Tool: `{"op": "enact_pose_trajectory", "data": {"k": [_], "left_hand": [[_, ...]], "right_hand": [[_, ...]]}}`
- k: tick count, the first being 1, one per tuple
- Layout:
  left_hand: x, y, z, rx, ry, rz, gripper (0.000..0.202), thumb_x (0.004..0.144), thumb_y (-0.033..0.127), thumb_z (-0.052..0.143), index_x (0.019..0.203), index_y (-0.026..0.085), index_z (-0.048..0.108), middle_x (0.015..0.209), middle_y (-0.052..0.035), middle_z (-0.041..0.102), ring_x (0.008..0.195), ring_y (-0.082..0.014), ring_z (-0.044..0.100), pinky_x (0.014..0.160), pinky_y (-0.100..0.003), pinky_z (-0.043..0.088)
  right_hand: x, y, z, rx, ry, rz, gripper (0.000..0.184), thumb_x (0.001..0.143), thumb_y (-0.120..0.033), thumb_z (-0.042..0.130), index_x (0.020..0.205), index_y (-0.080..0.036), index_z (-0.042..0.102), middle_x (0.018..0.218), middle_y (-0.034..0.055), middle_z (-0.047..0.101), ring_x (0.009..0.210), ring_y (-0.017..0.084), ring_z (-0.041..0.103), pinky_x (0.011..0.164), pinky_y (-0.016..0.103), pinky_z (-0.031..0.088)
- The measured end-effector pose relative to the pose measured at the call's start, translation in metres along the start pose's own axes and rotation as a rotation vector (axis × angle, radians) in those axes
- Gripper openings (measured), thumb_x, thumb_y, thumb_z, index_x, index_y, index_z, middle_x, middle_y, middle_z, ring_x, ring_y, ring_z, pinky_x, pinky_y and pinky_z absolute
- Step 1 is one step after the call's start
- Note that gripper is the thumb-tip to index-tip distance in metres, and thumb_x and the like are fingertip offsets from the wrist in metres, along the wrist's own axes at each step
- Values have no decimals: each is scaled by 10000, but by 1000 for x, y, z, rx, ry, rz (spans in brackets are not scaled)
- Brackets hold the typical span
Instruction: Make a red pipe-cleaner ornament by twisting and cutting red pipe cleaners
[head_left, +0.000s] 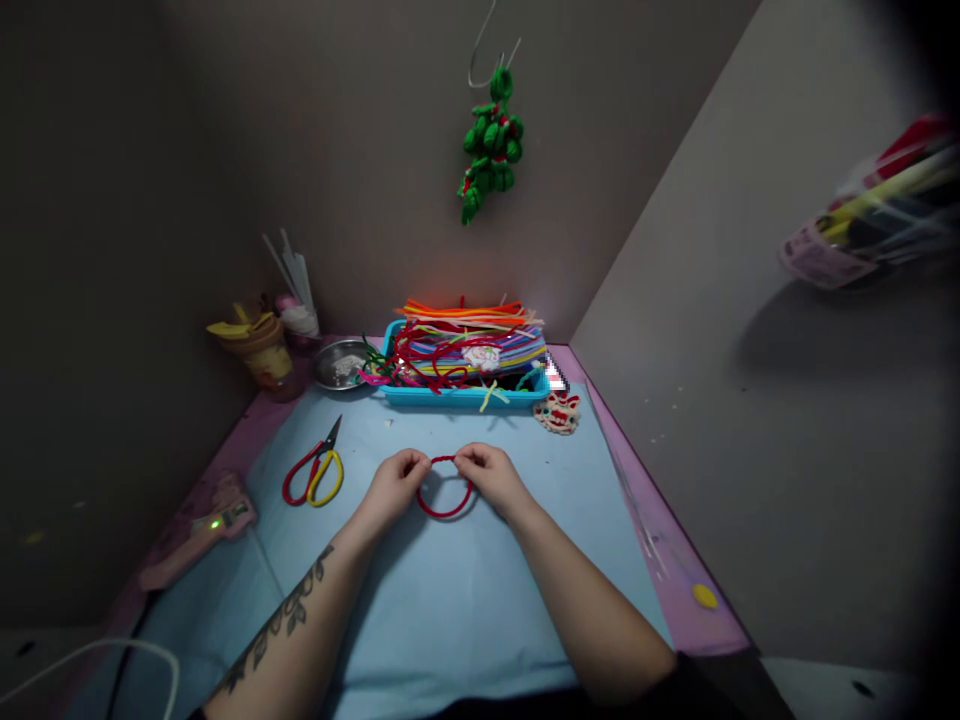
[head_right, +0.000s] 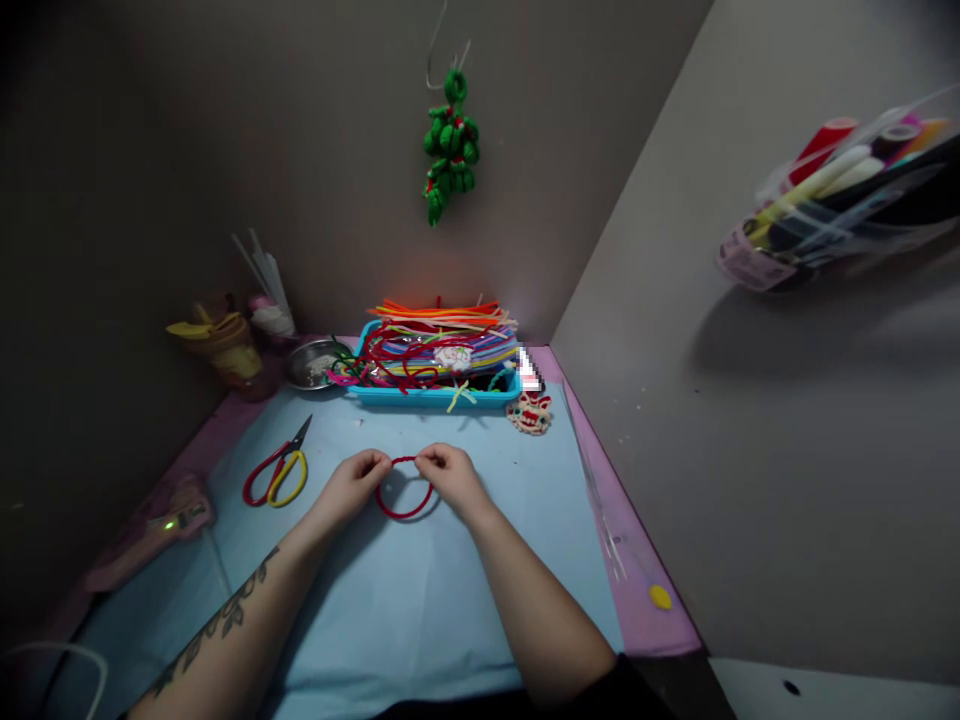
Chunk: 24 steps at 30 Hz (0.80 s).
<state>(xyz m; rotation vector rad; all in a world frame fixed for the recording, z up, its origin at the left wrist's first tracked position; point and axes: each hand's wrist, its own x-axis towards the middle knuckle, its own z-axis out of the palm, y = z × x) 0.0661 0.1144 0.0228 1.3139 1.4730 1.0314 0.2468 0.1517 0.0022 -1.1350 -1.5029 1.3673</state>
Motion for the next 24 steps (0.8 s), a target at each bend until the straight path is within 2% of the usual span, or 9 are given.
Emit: {"op": "enact_pose_trajectory", "data": {"k": [4, 8, 11, 16, 21, 24], "left_hand": [[0, -3, 2, 26, -14, 16, 290, 740, 449, 576, 685, 165, 598, 585, 9, 523, 566, -144, 457, 557, -258, 345], [0, -5, 4, 16, -38, 22, 299, 754, 450, 561, 716, 158, 608, 596, -2, 558, 564, -147, 482, 558, -261, 366], [-2, -5, 5, 36, -38, 63, 287, 762, 423, 567, 792, 148, 642, 688, -42, 641, 609, -163, 533, 593, -277, 406], [-8, 1, 4, 353, 17, 241, 206, 798, 337, 555, 812, 177, 685, 804, -55, 692, 702, -183, 570, 674, -296, 423], [-13, 7, -1, 488, 32, 287, 216, 836, 298, 519, 786, 186, 697, 799, -65, 697, 791, -213, 593, 726, -310, 415], [-16, 9, 0, 548, 36, 318, 190, 825, 263, 523, 761, 192, 687, 783, -61, 682, 807, -216, 579, 743, -313, 396]], "right_hand": [[-2, -1, 4, -21, -13, -49, 194, 754, -347, 635, 830, -171, 668, 755, 19, 667, 699, 156, 585, 688, 277, 454], [-5, -4, 7, -142, -7, -84, 134, 748, -299, 625, 733, -168, 652, 682, 5, 633, 661, 148, 557, 646, 262, 429], [-6, -7, 8, -207, 32, -112, 125, 757, -269, 601, 687, -171, 632, 643, -10, 597, 638, 138, 531, 631, 253, 409], [-8, -6, 13, -221, 39, -134, 120, 764, -238, 592, 665, -174, 618, 622, -20, 575, 622, 132, 517, 613, 243, 398], [-9, -3, 19, -315, 28, -272, 77, 783, -177, 587, 754, -183, 659, 752, 9, 644, 730, 152, 571, 694, 260, 426], [-10, -2, 19, -395, 2, -337, 95, 802, -149, 579, 756, -189, 651, 754, 13, 640, 738, 155, 574, 705, 266, 428]]}}
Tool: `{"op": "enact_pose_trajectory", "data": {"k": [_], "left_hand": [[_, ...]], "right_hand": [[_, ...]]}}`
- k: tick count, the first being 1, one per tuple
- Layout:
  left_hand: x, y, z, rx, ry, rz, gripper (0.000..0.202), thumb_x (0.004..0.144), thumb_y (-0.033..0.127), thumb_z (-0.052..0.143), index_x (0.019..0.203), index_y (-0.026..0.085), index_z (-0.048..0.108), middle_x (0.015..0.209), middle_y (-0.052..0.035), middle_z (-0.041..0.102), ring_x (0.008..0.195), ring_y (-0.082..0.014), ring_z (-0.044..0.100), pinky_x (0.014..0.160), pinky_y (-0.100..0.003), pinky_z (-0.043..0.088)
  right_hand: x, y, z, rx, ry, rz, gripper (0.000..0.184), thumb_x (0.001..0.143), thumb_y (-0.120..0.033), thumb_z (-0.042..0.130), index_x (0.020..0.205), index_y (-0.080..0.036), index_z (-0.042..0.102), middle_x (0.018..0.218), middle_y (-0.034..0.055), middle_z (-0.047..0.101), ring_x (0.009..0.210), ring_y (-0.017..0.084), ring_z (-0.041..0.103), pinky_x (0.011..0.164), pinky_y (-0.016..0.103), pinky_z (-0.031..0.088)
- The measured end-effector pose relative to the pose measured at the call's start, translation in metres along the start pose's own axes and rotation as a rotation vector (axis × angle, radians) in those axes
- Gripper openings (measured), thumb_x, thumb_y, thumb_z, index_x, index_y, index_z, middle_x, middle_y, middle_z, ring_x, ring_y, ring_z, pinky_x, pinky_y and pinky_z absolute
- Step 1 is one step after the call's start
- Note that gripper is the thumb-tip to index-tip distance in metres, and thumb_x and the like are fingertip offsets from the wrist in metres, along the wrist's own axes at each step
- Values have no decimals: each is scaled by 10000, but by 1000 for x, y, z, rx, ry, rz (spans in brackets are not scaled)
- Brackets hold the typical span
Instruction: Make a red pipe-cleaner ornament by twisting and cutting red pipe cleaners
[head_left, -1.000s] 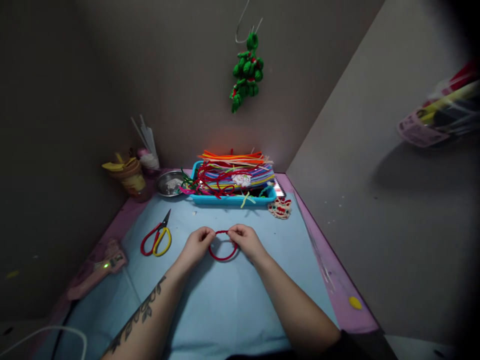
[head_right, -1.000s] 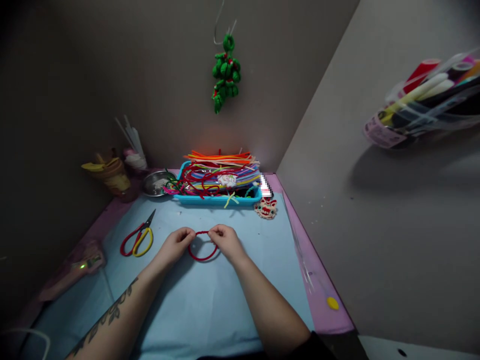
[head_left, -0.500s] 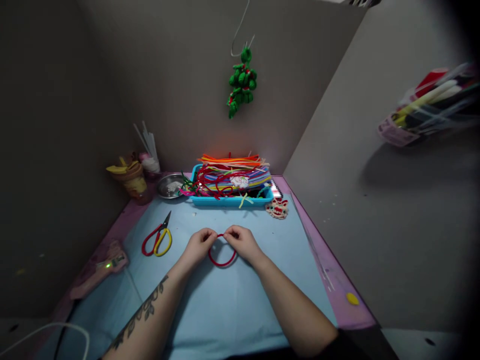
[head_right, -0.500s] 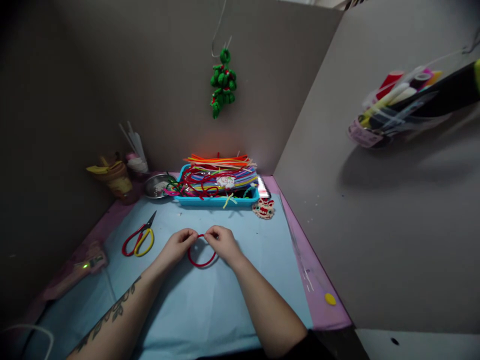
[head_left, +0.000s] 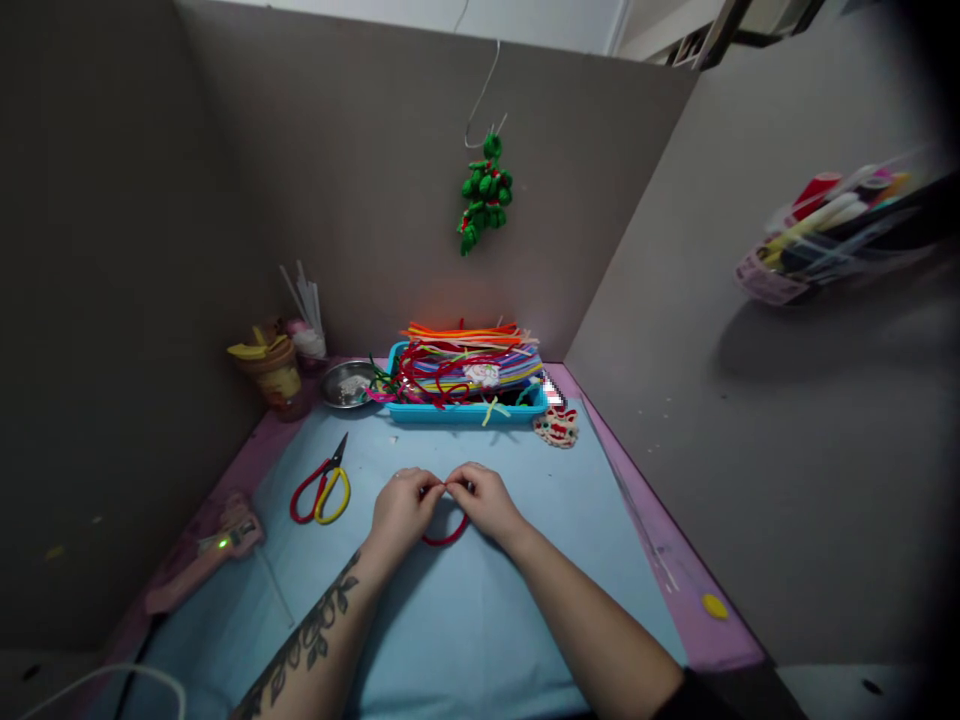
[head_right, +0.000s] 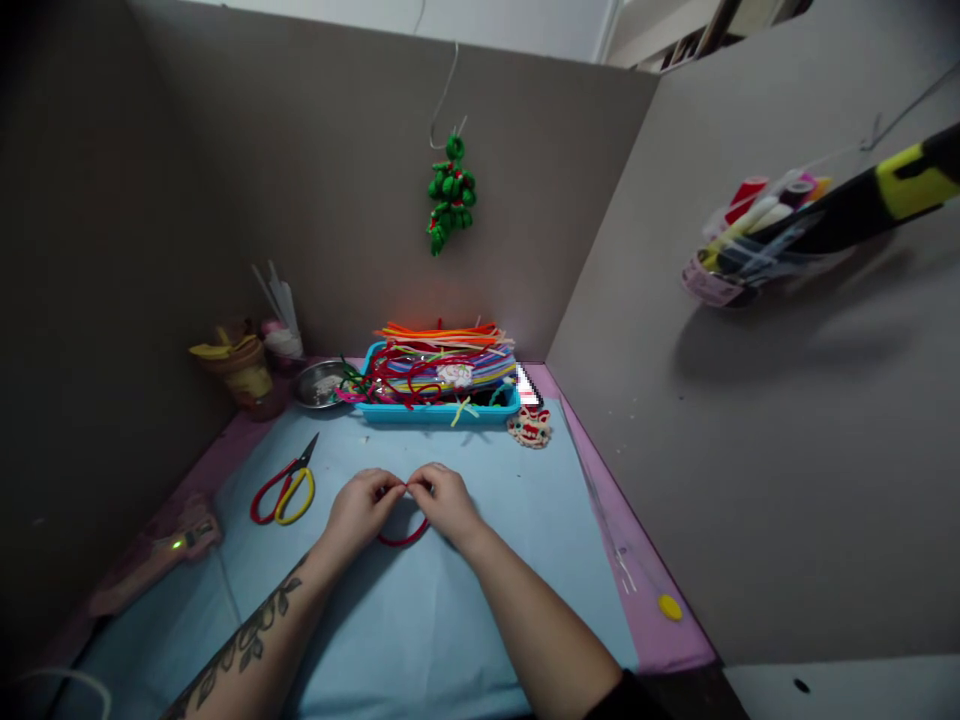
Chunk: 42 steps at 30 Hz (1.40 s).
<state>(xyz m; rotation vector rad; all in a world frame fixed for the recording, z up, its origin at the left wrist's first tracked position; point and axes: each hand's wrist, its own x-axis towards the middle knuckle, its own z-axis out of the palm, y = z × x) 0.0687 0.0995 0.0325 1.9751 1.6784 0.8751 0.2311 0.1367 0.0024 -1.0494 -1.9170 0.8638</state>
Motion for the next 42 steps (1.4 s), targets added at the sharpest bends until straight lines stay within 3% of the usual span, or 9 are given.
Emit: {"op": "enact_pose_trajectory", "data": {"k": [4, 9, 14, 16, 19, 23, 27, 35, 42], "left_hand": [[1, 3, 8, -67, 35, -73, 193, 791, 236, 506, 660, 190, 640, 694, -37, 614, 695, -182, 526, 649, -289, 348], [3, -3, 23, -608, -2, -430, 118, 626, 237, 551, 522, 181, 541, 478, 28, 460, 495, -123, 399, 517, -257, 280], [-1, -9, 27, -735, -47, -467, 121, 589, 275, 563, 531, 174, 531, 455, 45, 443, 450, -98, 371, 484, -242, 288], [-1, -11, 23, -699, -41, -417, 136, 611, 294, 580, 561, 169, 558, 482, 36, 482, 480, -111, 414, 507, -246, 316], [2, -12, 14, -479, -21, -227, 167, 704, 318, 570, 636, 171, 613, 577, 1, 578, 572, -151, 507, 572, -268, 368], [3, -10, 0, -206, 44, 52, 179, 821, 296, 532, 740, 193, 655, 752, -35, 661, 775, -196, 579, 727, -306, 412], [2, -7, -3, -140, 67, 176, 169, 861, 278, 531, 787, 202, 662, 797, -42, 669, 815, -193, 586, 785, -315, 425], [1, -11, 2, -233, 114, 173, 153, 853, 288, 555, 852, 203, 681, 841, -65, 680, 845, -198, 604, 803, -332, 465], [-2, -2, -8, -208, 113, 268, 137, 853, 280, 548, 825, 202, 657, 829, -66, 675, 847, -201, 595, 811, -329, 455]], "right_hand": [[-2, 0, -3, -196, -30, -195, 131, 841, -119, 522, 789, -189, 620, 761, 28, 606, 769, 174, 546, 728, 286, 415], [-4, -1, -4, -560, 24, -475, 189, 853, -109, 456, 799, -171, 626, 710, 58, 564, 733, 202, 479, 696, 313, 376], [-8, -4, -5, -667, 50, -599, 236, 864, -131, 434, 797, -172, 656, 669, 62, 553, 703, 203, 460, 684, 328, 357], [-8, -5, -6, -567, 51, -503, 223, 879, -158, 452, 824, -176, 667, 701, 63, 581, 736, 201, 492, 719, 334, 372], [-6, -5, -6, -217, 21, -198, 141, 851, -222, 540, 831, -185, 675, 760, 51, 629, 769, 185, 545, 739, 320, 404], [1, -3, -8, 382, -46, 285, 195, 746, -356, 648, 815, -174, 664, 680, 4, 621, 611, 133, 523, 593, 262, 388], [2, -3, -12, 749, -177, 590, 281, 615, -391, 736, 734, -161, 626, 592, -19, 599, 502, 93, 479, 491, 221, 318], [-2, -15, -17, 1075, -425, 827, 127, 632, -249, 662, 687, -162, 587, 554, -25, 553, 531, 108, 517, 476, 220, 306], [-3, -16, -24, 1116, -564, 807, 92, 628, -203, 631, 657, -159, 556, 576, -7, 540, 566, 119, 522, 474, 220, 290]]}}
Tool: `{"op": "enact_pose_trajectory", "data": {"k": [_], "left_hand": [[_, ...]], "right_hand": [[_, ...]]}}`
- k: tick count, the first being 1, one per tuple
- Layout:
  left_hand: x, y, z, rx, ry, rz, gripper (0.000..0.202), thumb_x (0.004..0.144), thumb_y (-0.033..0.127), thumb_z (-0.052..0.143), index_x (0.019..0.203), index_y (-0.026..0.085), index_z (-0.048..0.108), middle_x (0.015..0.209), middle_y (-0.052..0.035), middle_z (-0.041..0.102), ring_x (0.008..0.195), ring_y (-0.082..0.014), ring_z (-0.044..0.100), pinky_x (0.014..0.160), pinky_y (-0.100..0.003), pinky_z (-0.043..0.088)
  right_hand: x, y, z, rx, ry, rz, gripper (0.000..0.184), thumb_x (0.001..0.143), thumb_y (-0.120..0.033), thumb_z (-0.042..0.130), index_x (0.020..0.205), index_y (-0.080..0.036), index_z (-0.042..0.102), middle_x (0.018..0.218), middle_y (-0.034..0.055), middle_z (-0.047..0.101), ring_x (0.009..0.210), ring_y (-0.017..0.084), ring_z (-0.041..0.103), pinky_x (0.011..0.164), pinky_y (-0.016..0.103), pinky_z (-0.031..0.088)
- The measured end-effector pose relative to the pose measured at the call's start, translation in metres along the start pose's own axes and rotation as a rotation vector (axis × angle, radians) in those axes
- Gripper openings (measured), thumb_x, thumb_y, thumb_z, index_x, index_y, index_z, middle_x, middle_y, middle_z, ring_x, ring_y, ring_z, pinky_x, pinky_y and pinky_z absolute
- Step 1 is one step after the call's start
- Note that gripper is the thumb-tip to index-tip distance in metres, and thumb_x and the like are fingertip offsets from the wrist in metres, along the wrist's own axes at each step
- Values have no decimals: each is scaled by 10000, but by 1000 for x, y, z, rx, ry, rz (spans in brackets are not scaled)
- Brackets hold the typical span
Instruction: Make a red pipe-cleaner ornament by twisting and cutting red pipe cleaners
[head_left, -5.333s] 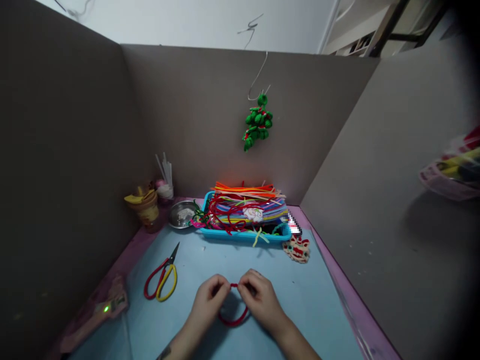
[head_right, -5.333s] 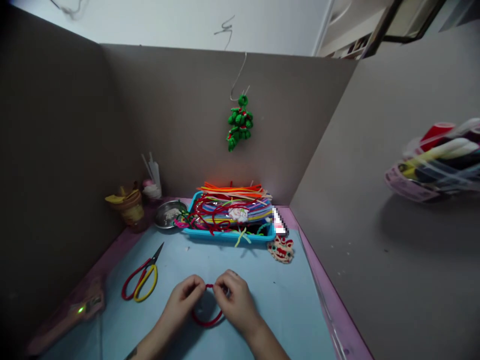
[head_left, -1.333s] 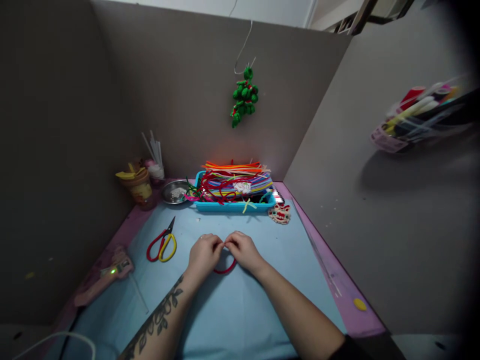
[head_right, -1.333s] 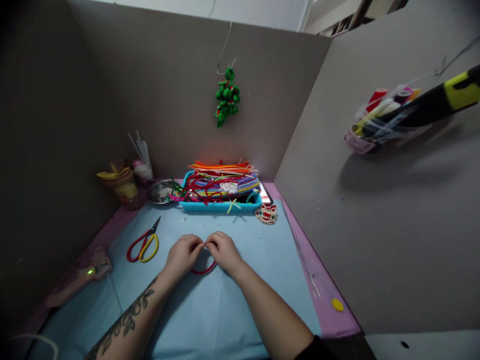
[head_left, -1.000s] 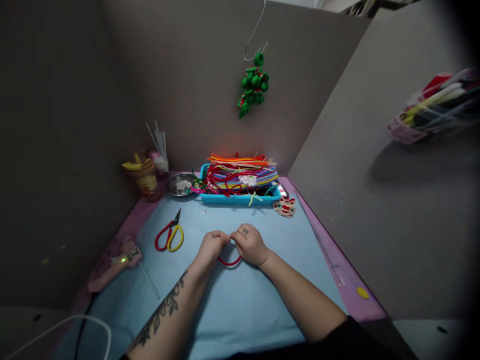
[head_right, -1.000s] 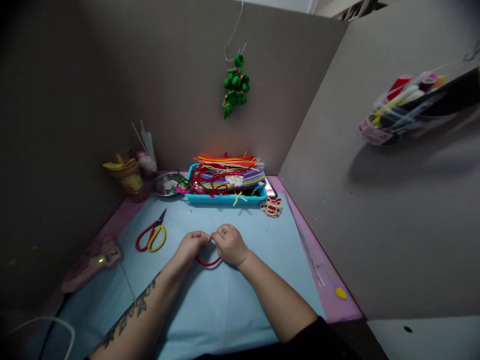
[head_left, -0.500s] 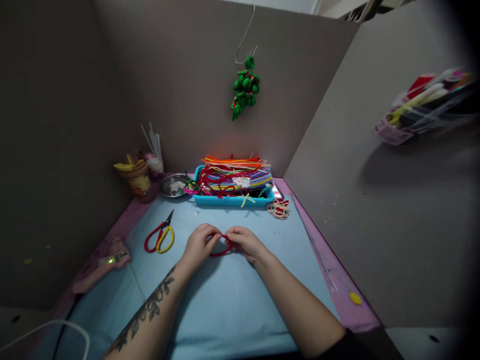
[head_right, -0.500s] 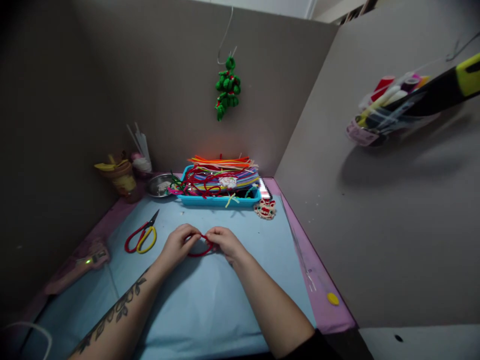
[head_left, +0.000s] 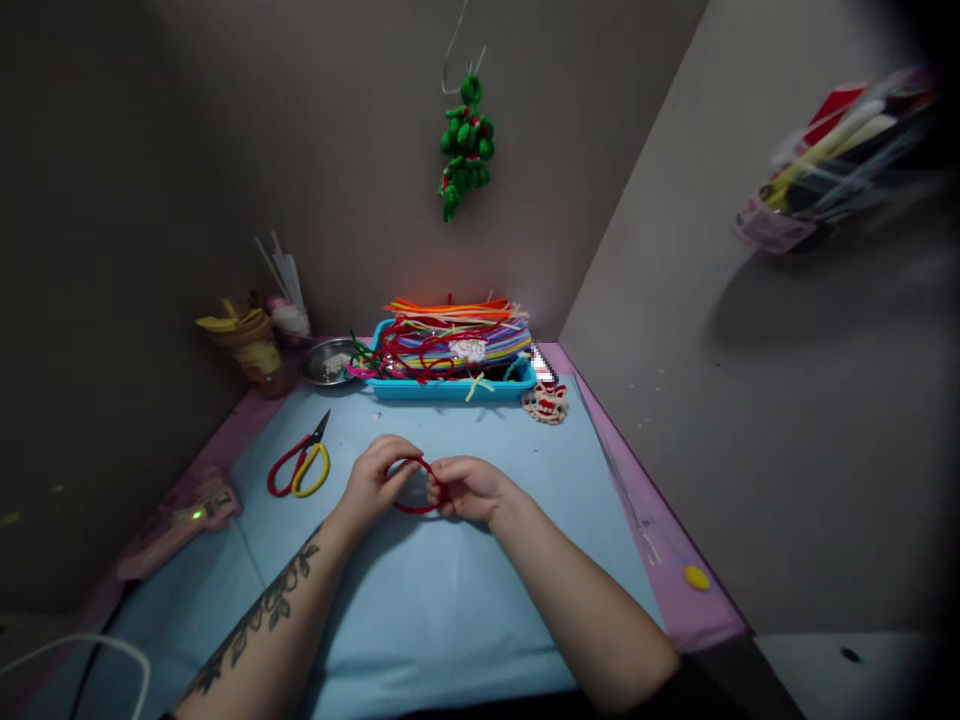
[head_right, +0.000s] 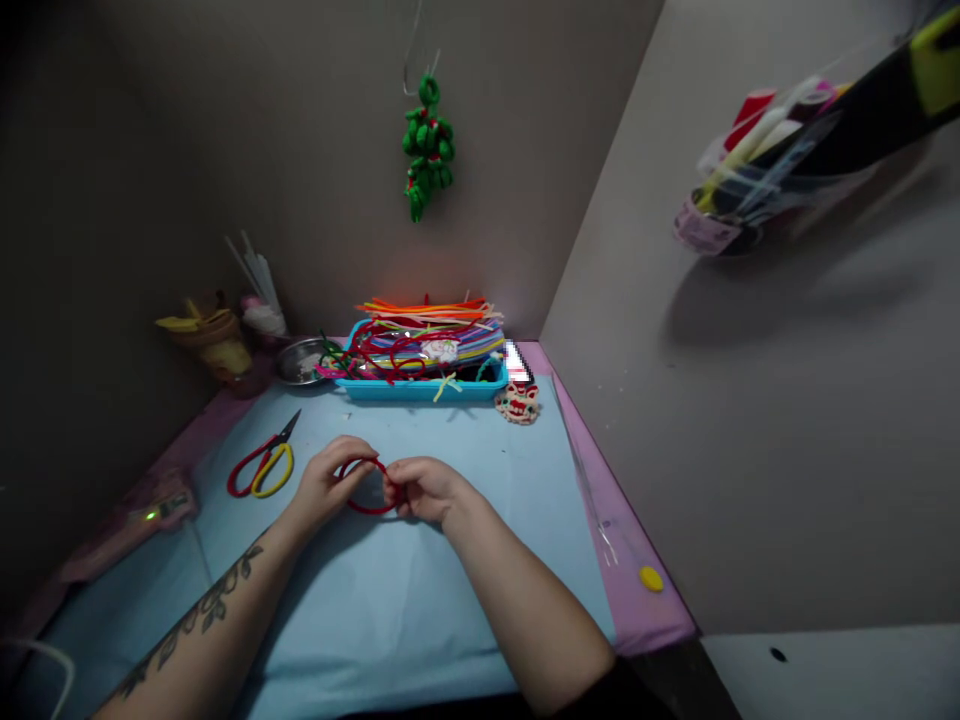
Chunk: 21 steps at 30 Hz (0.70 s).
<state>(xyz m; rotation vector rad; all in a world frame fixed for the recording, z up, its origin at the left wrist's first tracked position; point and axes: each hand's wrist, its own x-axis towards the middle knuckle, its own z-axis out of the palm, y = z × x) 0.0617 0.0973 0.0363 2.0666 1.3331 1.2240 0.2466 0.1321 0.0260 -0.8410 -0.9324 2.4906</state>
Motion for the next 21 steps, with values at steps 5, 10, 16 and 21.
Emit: {"op": "enact_pose_trajectory", "data": {"k": [5, 10, 16, 21], "left_hand": [[-1, 2, 2, 156, -58, 48, 197, 894, 229, 444, 773, 195, 596, 773, -61, 631, 793, -197, 555, 777, -331, 425], [-1, 2, 8, 316, -142, -94, 189, 857, 190, 436, 760, 189, 597, 785, -72, 627, 774, -214, 537, 738, -338, 394], [-2, -5, 14, 174, -186, -472, 190, 812, 205, 465, 684, 185, 604, 653, -28, 614, 656, -186, 538, 613, -282, 352], [0, -14, 17, 32, -117, -553, 166, 784, 232, 497, 677, 183, 614, 596, -2, 593, 599, -169, 516, 562, -263, 323]], "right_hand": [[2, 2, -2, -164, 34, -78, 160, 633, -274, 659, 652, -166, 543, 610, 0, 563, 536, 114, 486, 493, 231, 301], [10, 5, -3, -726, 348, -510, 102, 691, -222, 614, 625, -186, 545, 621, -18, 539, 621, 134, 466, 630, 266, 362], [7, 9, 7, -1500, 617, -835, 145, 781, -78, 560, 702, -196, 591, 801, 52, 620, 879, 216, 483, 804, 353, 369], [7, 10, 9, -1605, 671, -882, 124, 822, -104, 562, 766, -201, 616, 859, 67, 630, 943, 235, 477, 853, 382, 362]]}}
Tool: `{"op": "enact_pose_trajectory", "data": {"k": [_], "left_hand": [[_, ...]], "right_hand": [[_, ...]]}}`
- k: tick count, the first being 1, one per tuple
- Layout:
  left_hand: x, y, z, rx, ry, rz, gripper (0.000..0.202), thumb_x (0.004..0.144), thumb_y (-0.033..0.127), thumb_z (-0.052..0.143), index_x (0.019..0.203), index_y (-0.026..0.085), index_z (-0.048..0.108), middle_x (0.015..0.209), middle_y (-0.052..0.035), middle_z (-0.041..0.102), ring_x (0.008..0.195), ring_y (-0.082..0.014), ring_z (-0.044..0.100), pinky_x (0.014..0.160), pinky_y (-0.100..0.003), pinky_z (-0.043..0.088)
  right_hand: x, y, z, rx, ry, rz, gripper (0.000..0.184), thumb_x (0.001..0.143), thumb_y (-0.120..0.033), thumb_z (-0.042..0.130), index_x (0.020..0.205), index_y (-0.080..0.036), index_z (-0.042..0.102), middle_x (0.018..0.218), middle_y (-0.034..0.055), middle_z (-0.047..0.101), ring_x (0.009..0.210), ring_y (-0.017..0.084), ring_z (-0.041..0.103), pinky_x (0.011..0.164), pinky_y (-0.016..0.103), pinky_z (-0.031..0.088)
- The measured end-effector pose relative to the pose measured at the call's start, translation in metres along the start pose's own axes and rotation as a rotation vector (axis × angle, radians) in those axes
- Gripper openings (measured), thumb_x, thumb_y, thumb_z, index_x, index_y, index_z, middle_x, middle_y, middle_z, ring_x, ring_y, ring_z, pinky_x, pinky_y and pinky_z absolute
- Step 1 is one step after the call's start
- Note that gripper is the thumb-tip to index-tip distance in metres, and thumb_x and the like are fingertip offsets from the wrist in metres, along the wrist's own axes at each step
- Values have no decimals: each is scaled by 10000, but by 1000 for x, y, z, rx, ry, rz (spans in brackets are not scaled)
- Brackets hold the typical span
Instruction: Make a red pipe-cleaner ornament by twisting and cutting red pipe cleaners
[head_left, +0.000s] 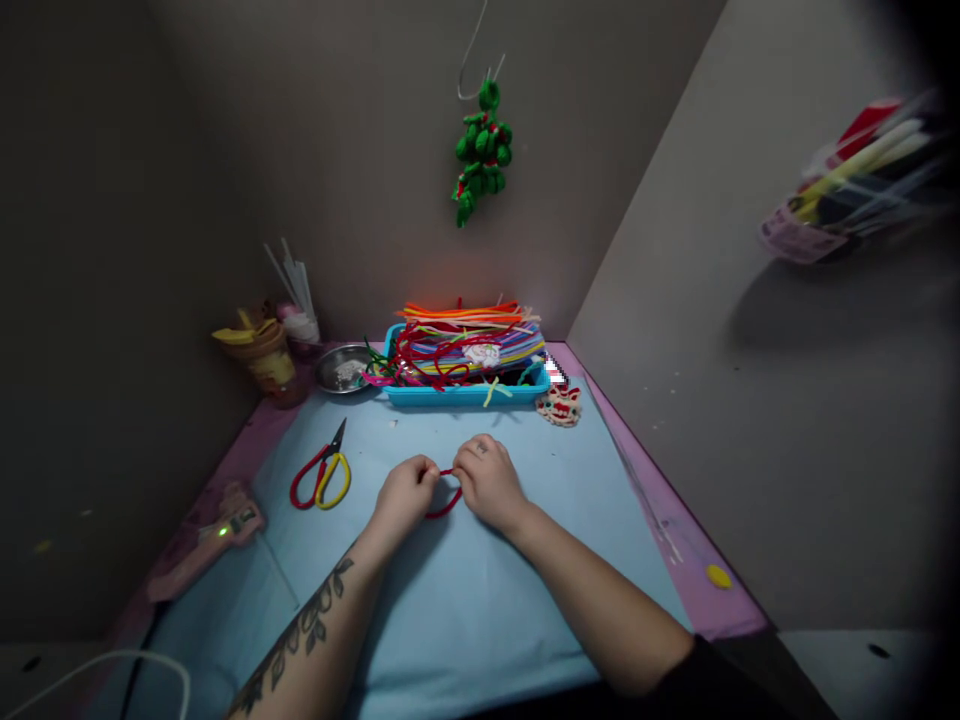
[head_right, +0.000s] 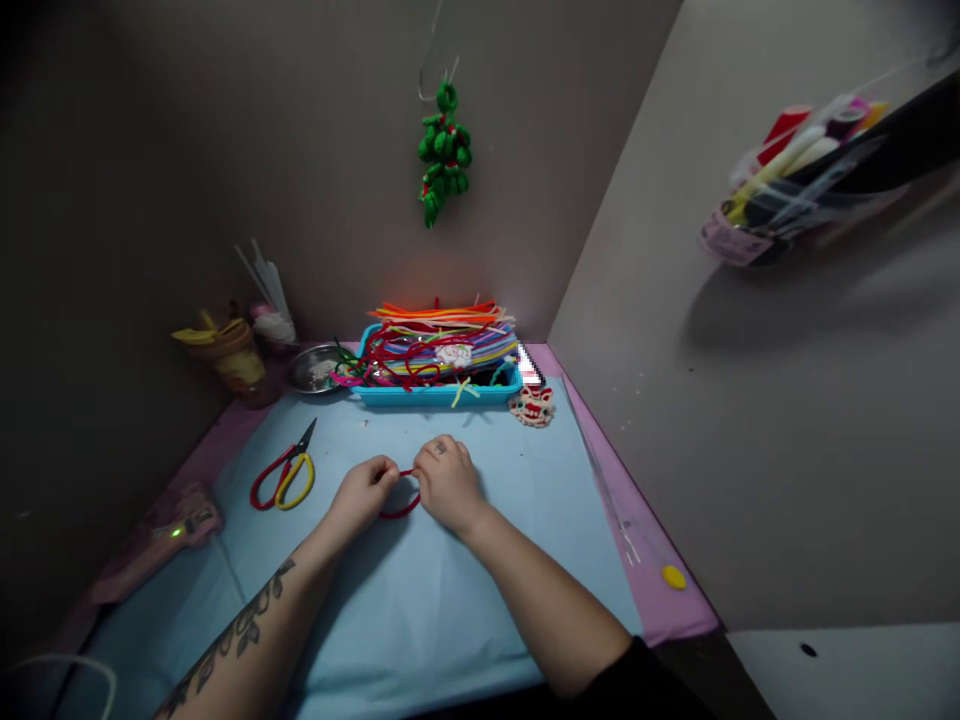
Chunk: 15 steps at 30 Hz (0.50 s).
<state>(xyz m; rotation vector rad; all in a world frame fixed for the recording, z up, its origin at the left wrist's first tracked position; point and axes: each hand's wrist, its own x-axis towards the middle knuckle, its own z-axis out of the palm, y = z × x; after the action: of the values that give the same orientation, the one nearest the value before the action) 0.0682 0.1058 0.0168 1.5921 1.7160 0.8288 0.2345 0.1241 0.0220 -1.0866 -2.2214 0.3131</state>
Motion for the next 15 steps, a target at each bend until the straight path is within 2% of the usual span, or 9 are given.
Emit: {"op": "enact_pose_trajectory", "data": {"k": [5, 10, 12, 15], "left_hand": [[0, 2, -8, 34, 60, 112, 195, 821, 274, 451, 712, 187, 587, 680, -20, 607, 666, -182, 537, 612, -278, 374], [-2, 9, -14, 43, 126, 221, 197, 845, 302, 431, 738, 198, 561, 750, -37, 605, 745, -198, 555, 669, -297, 411], [-3, 9, -14, 33, 139, 218, 197, 847, 313, 428, 742, 202, 551, 749, -34, 597, 740, -198, 552, 673, -298, 412], [-2, 9, -12, -23, 162, 172, 192, 832, 327, 440, 727, 203, 543, 706, -18, 581, 685, -187, 540, 641, -288, 406]], "right_hand": [[5, 11, 6, 331, -85, 131, 97, 803, -151, 591, 725, -185, 638, 798, 35, 625, 852, 193, 542, 818, 333, 398], [4, 11, 7, 788, -200, 391, 213, 849, -302, 533, 772, -163, 674, 741, 20, 639, 734, 163, 576, 723, 291, 426], [4, 7, 8, 832, -130, 419, 175, 818, -314, 563, 798, -167, 657, 735, 9, 636, 711, 157, 565, 679, 272, 423], [4, 1, 9, 686, 46, 374, 66, 773, -246, 601, 781, -188, 632, 739, -4, 631, 701, 150, 552, 653, 257, 410]]}}
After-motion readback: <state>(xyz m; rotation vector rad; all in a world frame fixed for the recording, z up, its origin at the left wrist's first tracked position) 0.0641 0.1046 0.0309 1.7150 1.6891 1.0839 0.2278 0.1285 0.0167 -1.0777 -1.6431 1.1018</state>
